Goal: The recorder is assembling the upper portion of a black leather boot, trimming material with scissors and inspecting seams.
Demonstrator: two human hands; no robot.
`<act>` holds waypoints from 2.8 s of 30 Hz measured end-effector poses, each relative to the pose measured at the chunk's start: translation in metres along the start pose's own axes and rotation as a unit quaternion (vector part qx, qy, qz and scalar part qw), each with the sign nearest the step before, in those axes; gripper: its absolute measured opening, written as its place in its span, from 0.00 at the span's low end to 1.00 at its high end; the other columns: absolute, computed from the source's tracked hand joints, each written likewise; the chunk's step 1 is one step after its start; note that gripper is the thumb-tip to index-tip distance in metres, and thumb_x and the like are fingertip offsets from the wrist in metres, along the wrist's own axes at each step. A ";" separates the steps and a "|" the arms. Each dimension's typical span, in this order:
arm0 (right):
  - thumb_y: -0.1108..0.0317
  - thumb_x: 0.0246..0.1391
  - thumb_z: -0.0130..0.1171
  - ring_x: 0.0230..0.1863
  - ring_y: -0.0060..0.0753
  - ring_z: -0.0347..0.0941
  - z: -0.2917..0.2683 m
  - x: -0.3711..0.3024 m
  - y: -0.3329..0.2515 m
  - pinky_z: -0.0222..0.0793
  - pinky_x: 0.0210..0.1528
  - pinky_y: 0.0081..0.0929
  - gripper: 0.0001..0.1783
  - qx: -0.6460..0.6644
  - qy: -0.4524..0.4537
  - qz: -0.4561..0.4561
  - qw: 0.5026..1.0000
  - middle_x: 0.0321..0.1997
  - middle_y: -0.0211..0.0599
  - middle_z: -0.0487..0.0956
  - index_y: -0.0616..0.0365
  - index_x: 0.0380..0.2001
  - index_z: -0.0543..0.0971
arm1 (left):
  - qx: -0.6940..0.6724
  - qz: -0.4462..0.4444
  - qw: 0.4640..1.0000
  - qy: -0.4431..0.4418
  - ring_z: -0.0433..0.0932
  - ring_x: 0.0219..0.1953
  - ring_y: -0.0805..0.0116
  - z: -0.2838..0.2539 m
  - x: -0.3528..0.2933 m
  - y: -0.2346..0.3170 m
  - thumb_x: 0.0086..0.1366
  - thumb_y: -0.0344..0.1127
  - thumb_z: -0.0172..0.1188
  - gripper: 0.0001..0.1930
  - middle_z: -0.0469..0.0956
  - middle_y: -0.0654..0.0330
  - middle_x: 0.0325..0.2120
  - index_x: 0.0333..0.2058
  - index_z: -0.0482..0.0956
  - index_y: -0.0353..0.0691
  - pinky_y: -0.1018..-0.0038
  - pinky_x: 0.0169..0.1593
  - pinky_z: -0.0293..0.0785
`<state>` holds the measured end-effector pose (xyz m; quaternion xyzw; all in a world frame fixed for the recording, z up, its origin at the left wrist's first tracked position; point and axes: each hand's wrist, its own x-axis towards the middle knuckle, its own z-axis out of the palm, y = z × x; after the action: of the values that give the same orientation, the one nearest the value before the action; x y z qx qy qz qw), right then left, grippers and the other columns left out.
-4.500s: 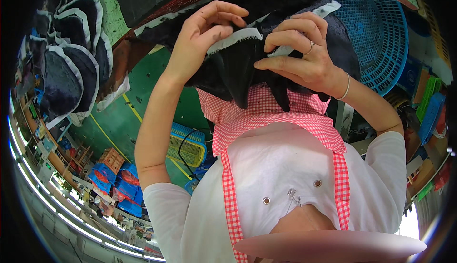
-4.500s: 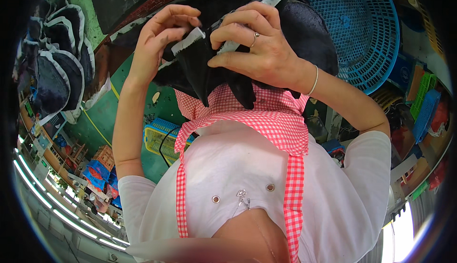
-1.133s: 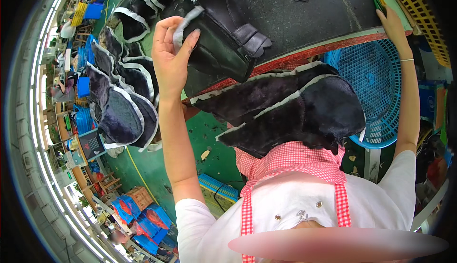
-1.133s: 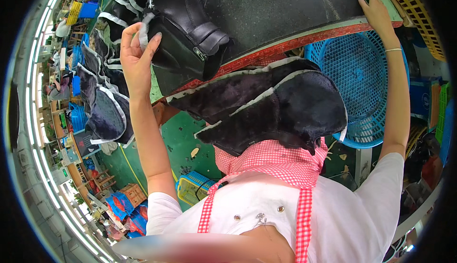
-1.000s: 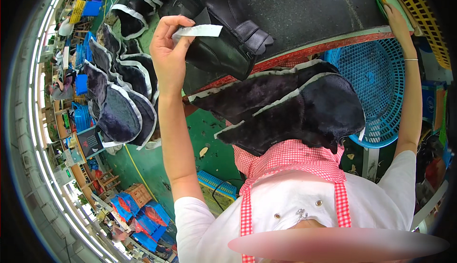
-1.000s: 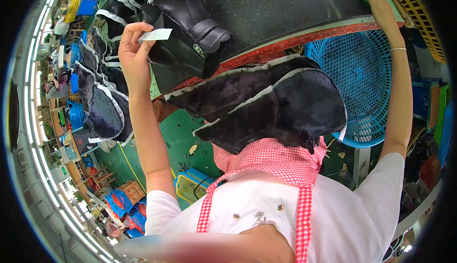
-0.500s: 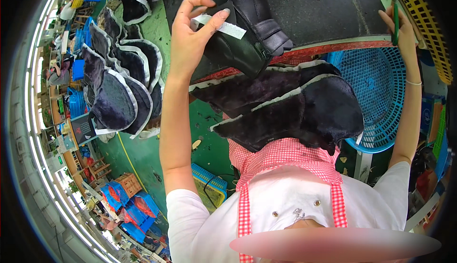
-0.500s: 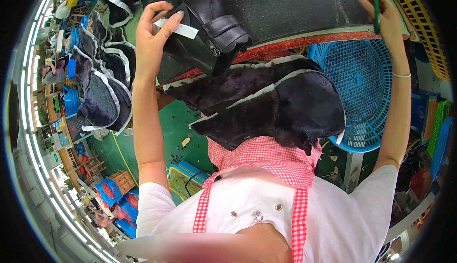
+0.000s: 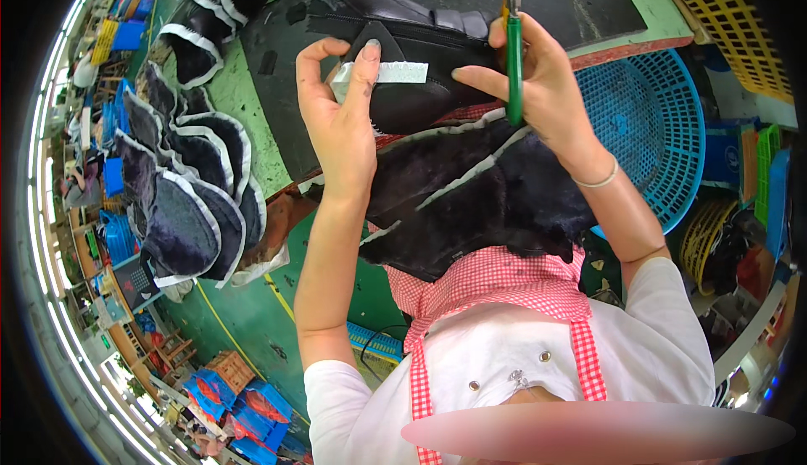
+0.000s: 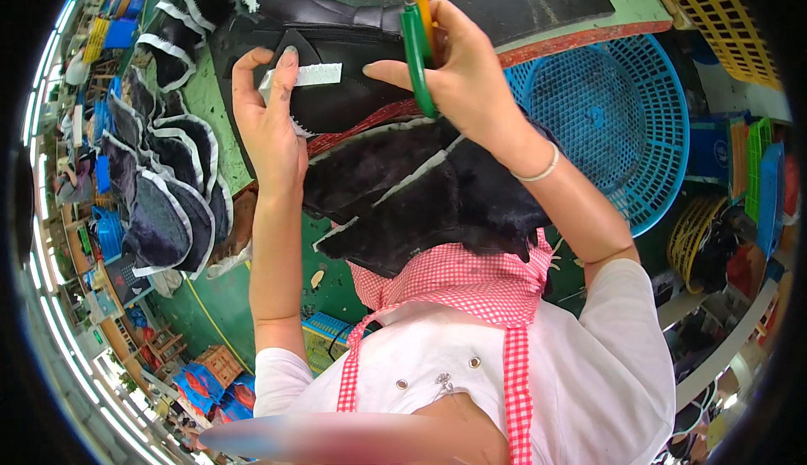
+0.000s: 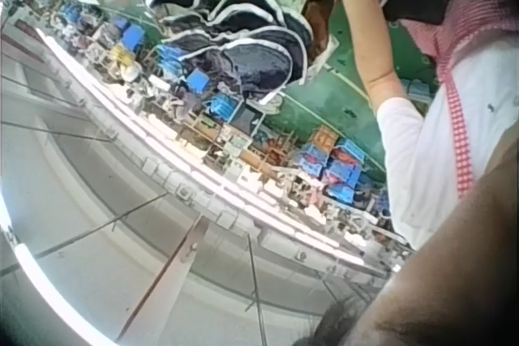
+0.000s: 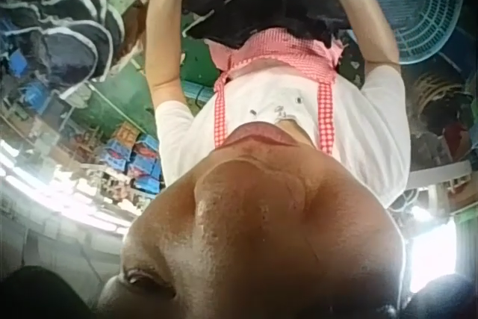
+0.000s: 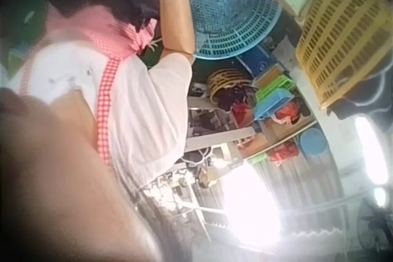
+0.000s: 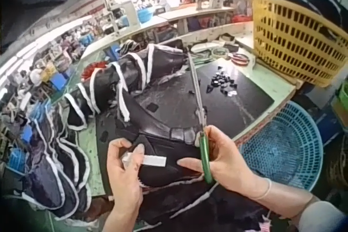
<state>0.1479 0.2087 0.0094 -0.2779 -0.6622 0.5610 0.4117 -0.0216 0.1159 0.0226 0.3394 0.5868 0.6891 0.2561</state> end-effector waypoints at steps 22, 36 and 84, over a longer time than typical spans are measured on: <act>0.70 0.46 0.71 0.25 0.12 0.64 0.004 0.007 0.006 0.61 0.28 0.12 0.18 0.115 -0.049 0.061 0.990 0.27 0.21 0.68 0.58 0.35 0.70 | 0.018 0.016 0.999 -0.027 0.72 0.36 0.80 -0.011 0.003 0.007 0.62 0.32 0.64 0.18 0.74 0.64 0.36 0.48 0.70 0.34 0.83 0.42 0.68; 0.58 0.63 0.52 0.23 0.18 0.61 -0.060 0.010 0.009 0.62 0.28 0.17 0.16 -0.084 -0.212 0.056 0.972 0.24 0.28 0.67 0.62 0.41 0.70 | 0.118 -0.044 0.987 -0.103 0.75 0.31 0.80 -0.067 0.031 0.039 0.57 0.29 0.66 0.21 0.78 0.65 0.30 0.49 0.71 0.37 0.84 0.35 0.71; 0.61 0.54 0.61 0.34 0.47 0.77 -0.084 0.113 0.046 0.73 0.39 0.40 0.16 -0.570 -0.057 -0.225 0.789 0.31 0.40 0.80 0.56 0.43 0.76 | -0.097 -0.081 0.989 0.071 0.76 0.45 0.67 -0.086 0.035 0.020 0.56 0.32 0.68 0.37 0.74 0.54 0.46 0.60 0.58 0.30 0.71 0.50 0.73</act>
<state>0.1578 0.3559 -0.0061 -0.2730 -0.9276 -0.0116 0.2548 -0.1092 0.0834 0.0410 0.2147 0.5594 0.7422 0.3002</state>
